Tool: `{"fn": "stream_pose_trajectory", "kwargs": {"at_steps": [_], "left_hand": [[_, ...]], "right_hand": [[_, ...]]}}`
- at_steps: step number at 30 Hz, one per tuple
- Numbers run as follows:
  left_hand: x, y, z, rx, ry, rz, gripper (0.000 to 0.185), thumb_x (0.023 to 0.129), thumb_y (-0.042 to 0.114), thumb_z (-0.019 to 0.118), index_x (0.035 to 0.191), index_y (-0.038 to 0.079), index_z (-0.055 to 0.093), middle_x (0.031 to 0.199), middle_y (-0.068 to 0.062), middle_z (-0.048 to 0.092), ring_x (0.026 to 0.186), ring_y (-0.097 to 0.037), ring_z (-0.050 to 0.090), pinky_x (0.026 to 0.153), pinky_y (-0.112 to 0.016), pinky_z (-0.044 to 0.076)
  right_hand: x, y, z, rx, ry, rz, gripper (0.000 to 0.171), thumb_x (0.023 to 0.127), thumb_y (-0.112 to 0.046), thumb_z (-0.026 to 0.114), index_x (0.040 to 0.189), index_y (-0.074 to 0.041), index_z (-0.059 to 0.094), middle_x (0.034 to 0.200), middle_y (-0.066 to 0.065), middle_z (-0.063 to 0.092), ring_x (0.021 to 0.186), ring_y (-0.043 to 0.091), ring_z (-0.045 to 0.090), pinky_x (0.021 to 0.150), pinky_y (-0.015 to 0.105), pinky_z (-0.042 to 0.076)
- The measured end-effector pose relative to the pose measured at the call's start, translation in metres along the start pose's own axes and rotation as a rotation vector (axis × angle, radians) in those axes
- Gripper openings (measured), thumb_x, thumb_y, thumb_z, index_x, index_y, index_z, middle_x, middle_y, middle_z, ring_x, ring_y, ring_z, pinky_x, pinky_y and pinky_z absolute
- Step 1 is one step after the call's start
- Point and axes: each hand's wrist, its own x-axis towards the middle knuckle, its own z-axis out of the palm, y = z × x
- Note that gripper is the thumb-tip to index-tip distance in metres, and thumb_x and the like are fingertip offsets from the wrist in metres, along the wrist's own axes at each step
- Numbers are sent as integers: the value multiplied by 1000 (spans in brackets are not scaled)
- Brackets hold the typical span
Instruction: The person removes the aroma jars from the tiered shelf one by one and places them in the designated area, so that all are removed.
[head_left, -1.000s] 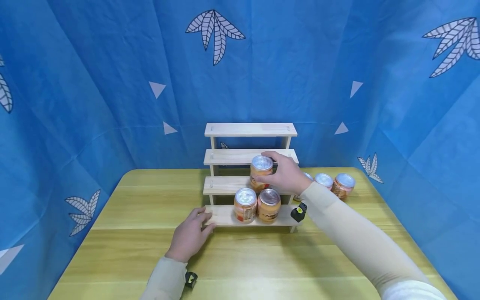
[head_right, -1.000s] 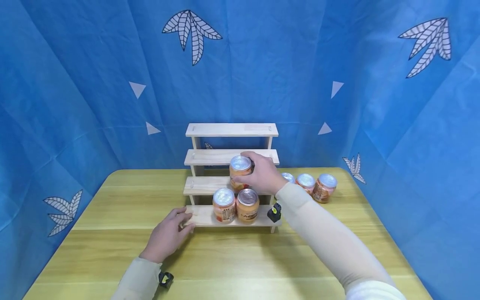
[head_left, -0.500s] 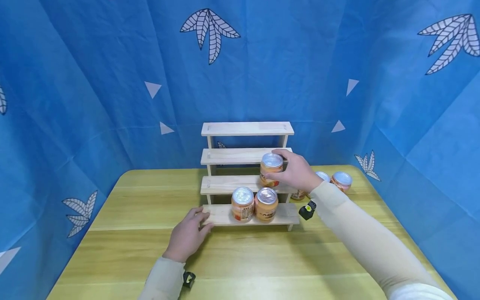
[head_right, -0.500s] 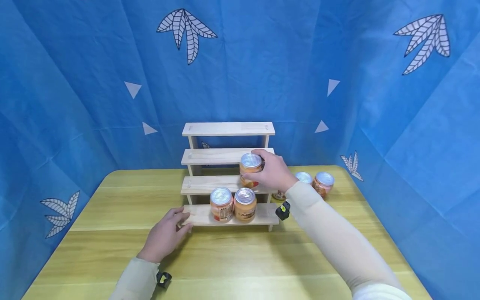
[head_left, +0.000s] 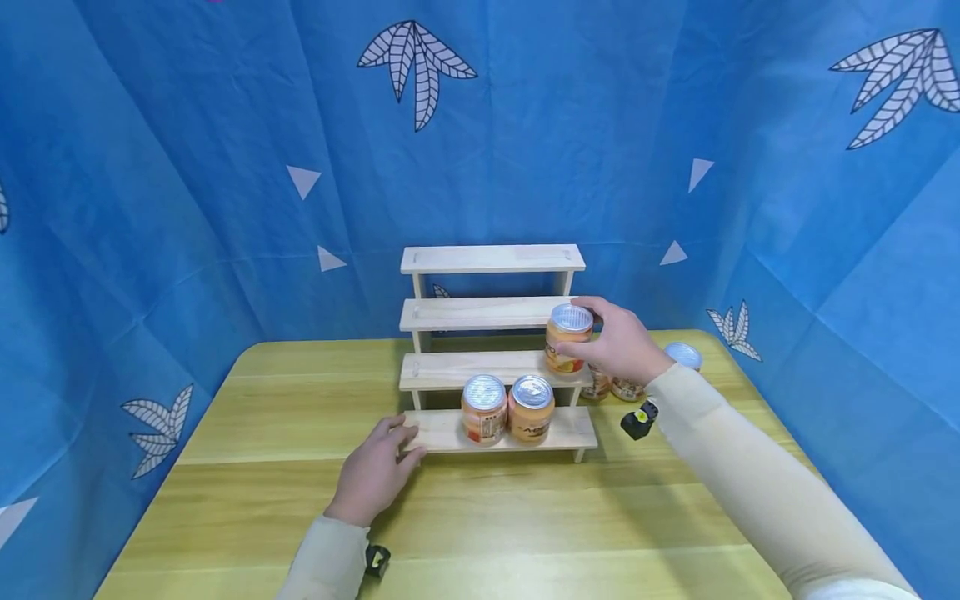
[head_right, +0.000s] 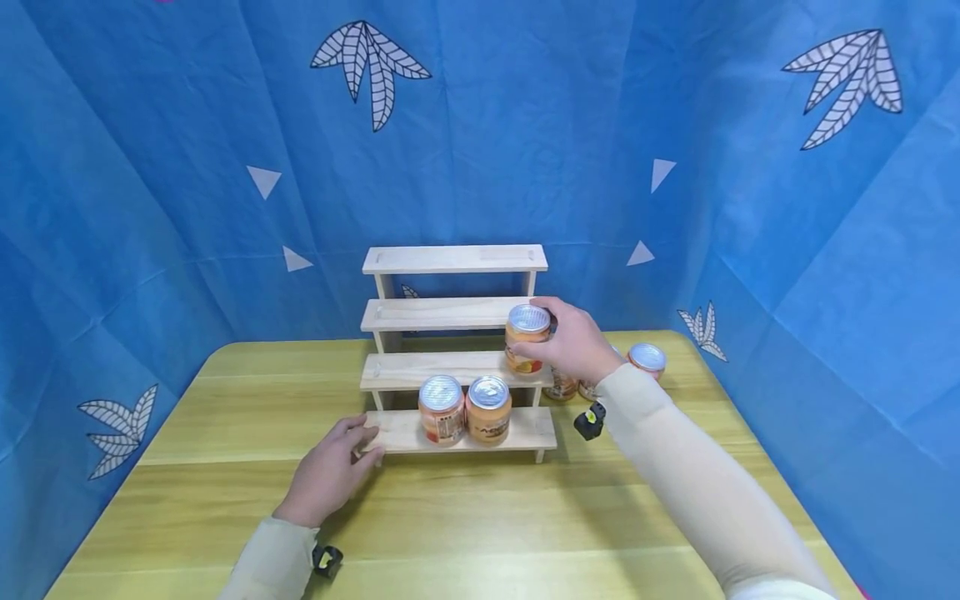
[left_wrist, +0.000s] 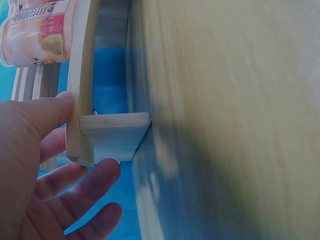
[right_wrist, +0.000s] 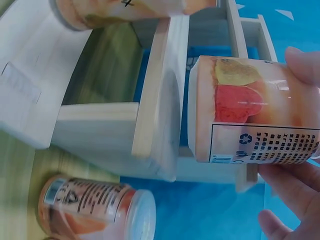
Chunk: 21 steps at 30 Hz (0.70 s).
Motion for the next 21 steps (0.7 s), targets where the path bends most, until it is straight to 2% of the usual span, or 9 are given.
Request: {"fn": "stream_pose_trajectory", "kwargs": {"at_steps": [13,21], "left_hand": [[-1,2,0,-8,4,5,43,94,35,73,127,9,69,142,-14,56,119,-34,62,92,-50,56],[0,2,1,-2,8,8,43,94,36,73,127,9,69,142,-14,56,120,-34,62,92,-51,56]], "right_hand": [[-12,22,-14,-9,45,43,91,79,-57,81,148,-11,44,134,13,57,118,32,57,93,52,53],[-28,34,-25,-22,55,49,89,81,-56,80,147,-9,43,136,15,55,120,35,56,94,55,53]]}}
